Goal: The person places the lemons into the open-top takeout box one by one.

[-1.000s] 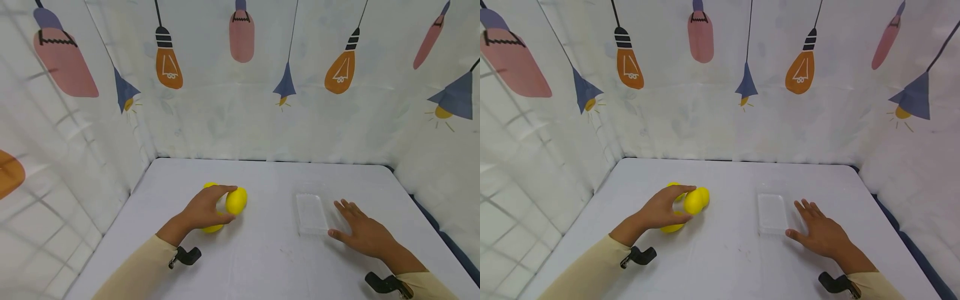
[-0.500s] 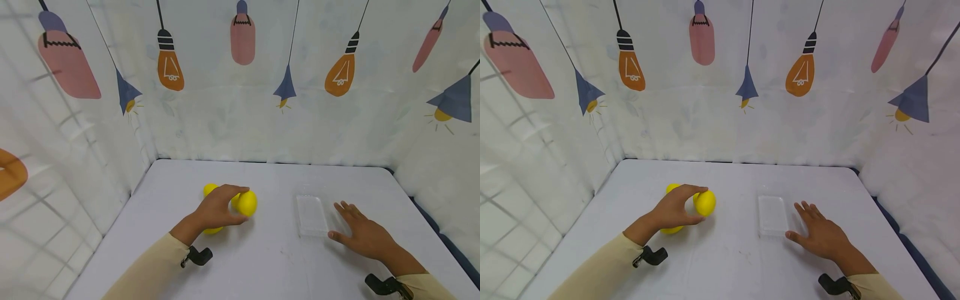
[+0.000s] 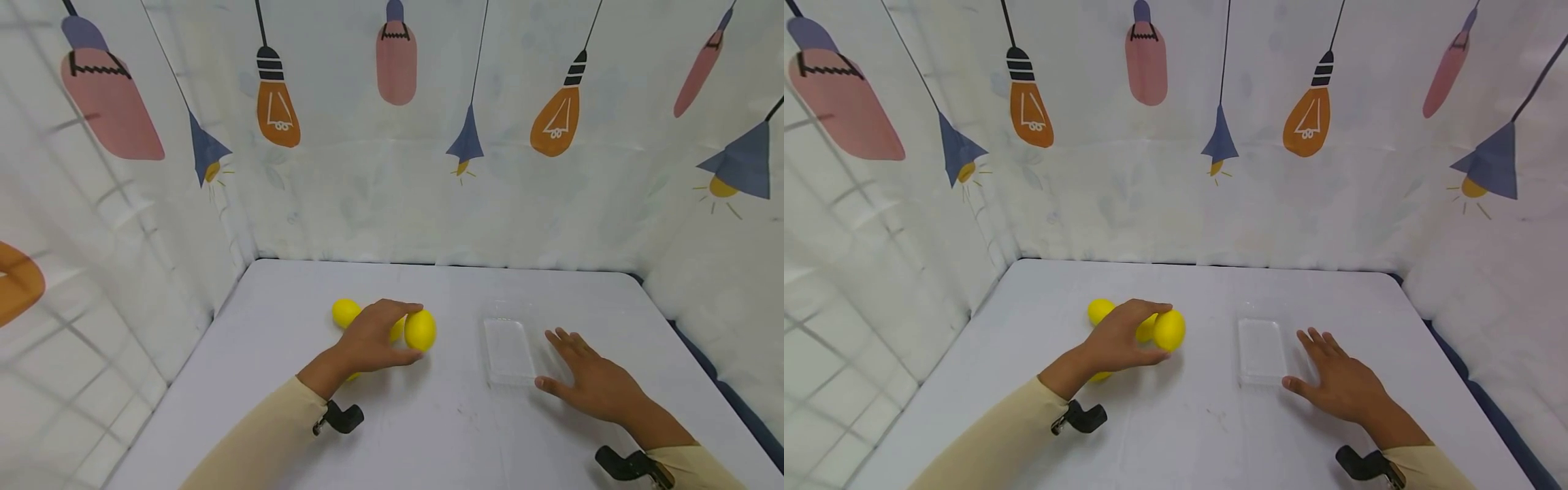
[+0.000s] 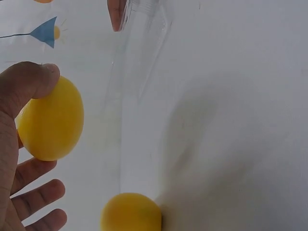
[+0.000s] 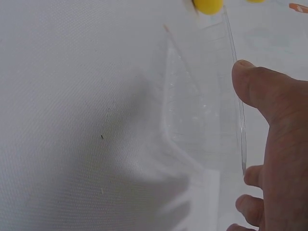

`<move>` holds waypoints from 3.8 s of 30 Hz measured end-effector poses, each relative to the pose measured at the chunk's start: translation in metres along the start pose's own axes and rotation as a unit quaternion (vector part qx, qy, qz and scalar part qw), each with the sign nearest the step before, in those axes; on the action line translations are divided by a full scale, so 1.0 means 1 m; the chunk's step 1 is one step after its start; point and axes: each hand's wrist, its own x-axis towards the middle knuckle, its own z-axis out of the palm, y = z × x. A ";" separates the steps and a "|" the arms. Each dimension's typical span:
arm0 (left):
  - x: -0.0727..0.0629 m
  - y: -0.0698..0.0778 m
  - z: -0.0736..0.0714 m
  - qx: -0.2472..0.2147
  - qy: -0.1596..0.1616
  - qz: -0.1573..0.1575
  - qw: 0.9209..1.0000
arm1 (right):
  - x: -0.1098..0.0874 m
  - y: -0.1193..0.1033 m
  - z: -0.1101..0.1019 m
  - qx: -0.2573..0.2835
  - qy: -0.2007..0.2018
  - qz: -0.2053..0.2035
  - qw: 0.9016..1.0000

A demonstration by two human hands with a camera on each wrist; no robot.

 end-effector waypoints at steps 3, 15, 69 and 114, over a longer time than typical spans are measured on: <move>0.003 0.004 0.004 0.004 -0.005 -0.006 1.000 | 0.000 -0.001 0.000 -0.002 0.000 0.000 1.000; 0.013 0.020 0.018 -0.003 -0.029 -0.012 1.000 | -0.001 -0.002 -0.002 -0.003 -0.003 0.000 1.000; 0.055 0.057 0.062 -0.001 -0.073 0.021 0.997 | 0.002 -0.004 0.000 -0.015 -0.014 0.017 1.000; 0.082 0.088 0.093 -0.029 -0.105 0.022 0.994 | 0.001 -0.006 -0.001 -0.004 -0.013 0.015 1.000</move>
